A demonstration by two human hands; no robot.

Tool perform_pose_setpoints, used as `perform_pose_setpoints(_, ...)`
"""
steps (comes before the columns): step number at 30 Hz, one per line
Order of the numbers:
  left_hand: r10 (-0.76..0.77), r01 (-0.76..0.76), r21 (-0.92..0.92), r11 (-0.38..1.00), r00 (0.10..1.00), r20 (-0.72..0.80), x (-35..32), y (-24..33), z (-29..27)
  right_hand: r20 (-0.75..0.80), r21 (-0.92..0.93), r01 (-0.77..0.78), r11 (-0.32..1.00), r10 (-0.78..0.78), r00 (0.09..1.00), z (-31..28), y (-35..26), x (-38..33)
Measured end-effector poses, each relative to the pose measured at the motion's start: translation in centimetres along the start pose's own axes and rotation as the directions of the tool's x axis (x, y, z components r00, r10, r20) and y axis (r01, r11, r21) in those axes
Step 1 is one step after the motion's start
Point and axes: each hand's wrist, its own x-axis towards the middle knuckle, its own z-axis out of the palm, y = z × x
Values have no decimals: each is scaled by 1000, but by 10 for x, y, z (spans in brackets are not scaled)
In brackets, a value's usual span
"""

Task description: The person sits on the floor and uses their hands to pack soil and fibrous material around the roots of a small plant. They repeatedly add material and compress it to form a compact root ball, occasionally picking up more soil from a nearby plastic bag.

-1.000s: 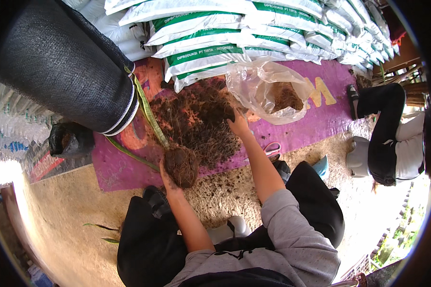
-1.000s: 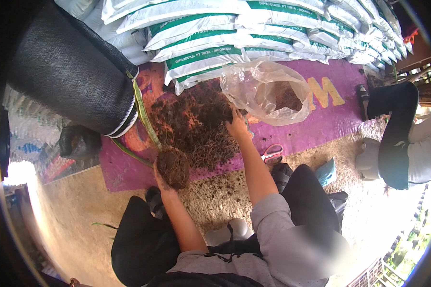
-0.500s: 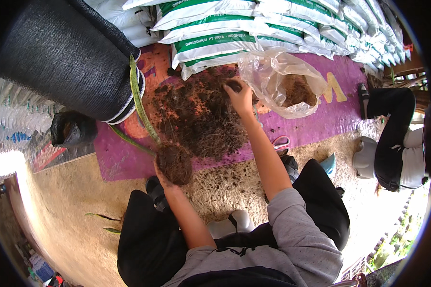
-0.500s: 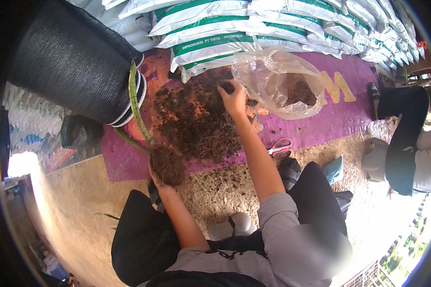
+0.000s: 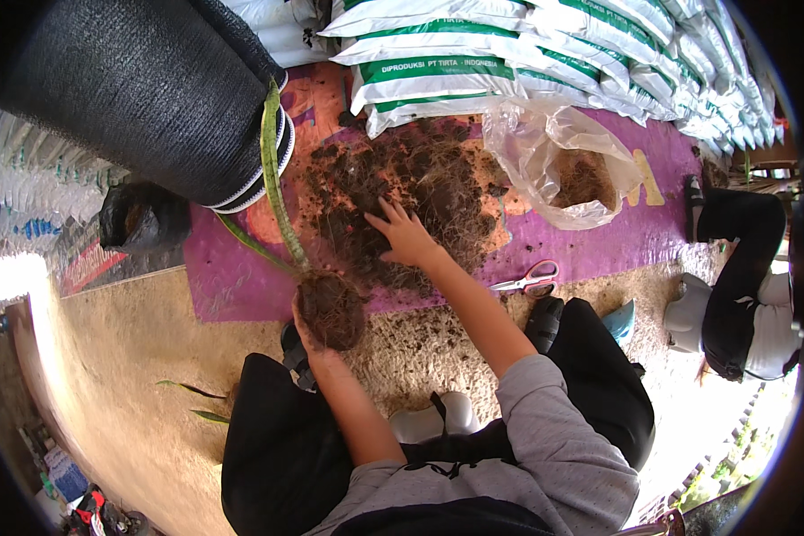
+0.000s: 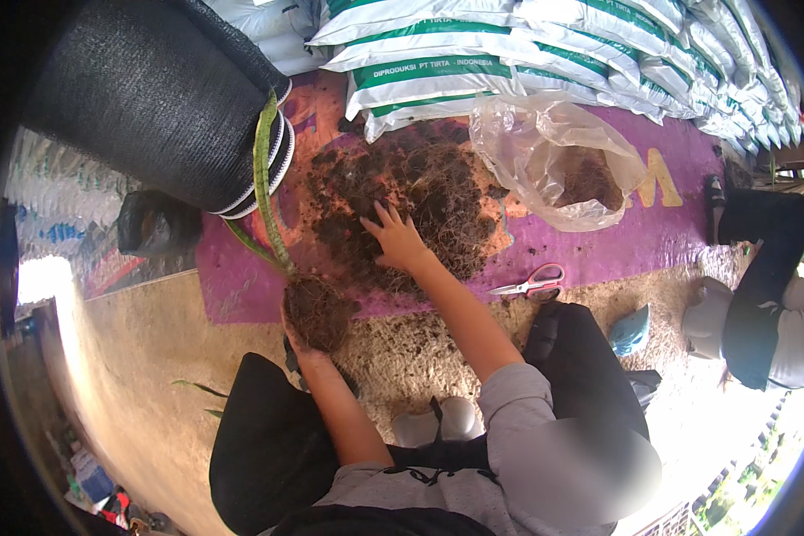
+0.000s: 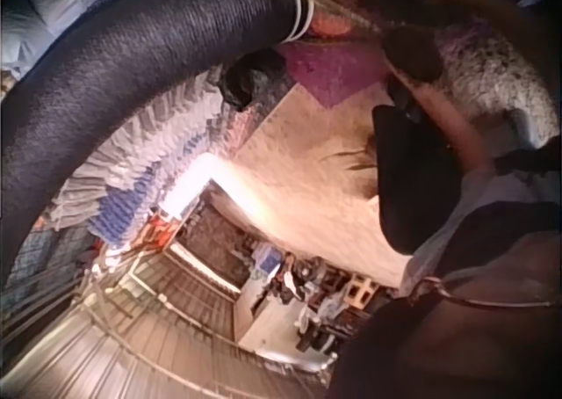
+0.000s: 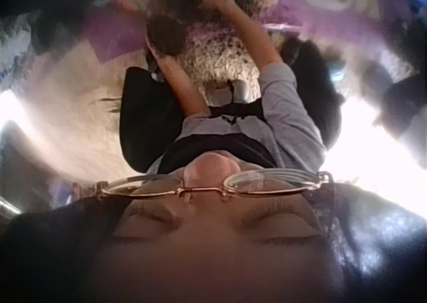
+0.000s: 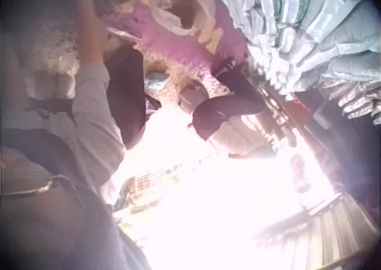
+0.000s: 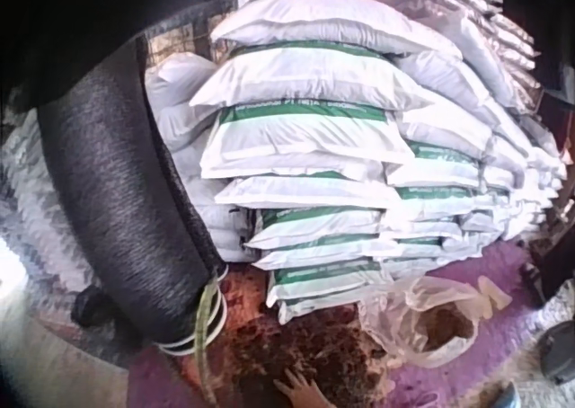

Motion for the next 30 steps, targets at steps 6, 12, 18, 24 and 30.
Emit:
perform_pose_setpoints(6,32,-32,-17,999,999,-14,-4,5,0,63,-46,68,997,-65,996,25,11,-6)
perform_pose_setpoints(12,-18,17,-25,1000,1000,-6,-5,8,0,-183,257,-200,945,251,951,6,36,-8)
perform_pose_setpoints(18,13,-25,-112,993,994,-110,-8,9,12,-576,-10,-86,996,65,815,-11,-6,37)
perform_pose_setpoints(24,-26,25,-15,1000,992,-124,-1,10,-8,17,-87,240,967,-239,971,41,-63,62)
perform_pose_setpoints(30,-89,86,-39,996,993,-78,2,16,-3,64,-29,235,971,-233,970,58,-54,60)
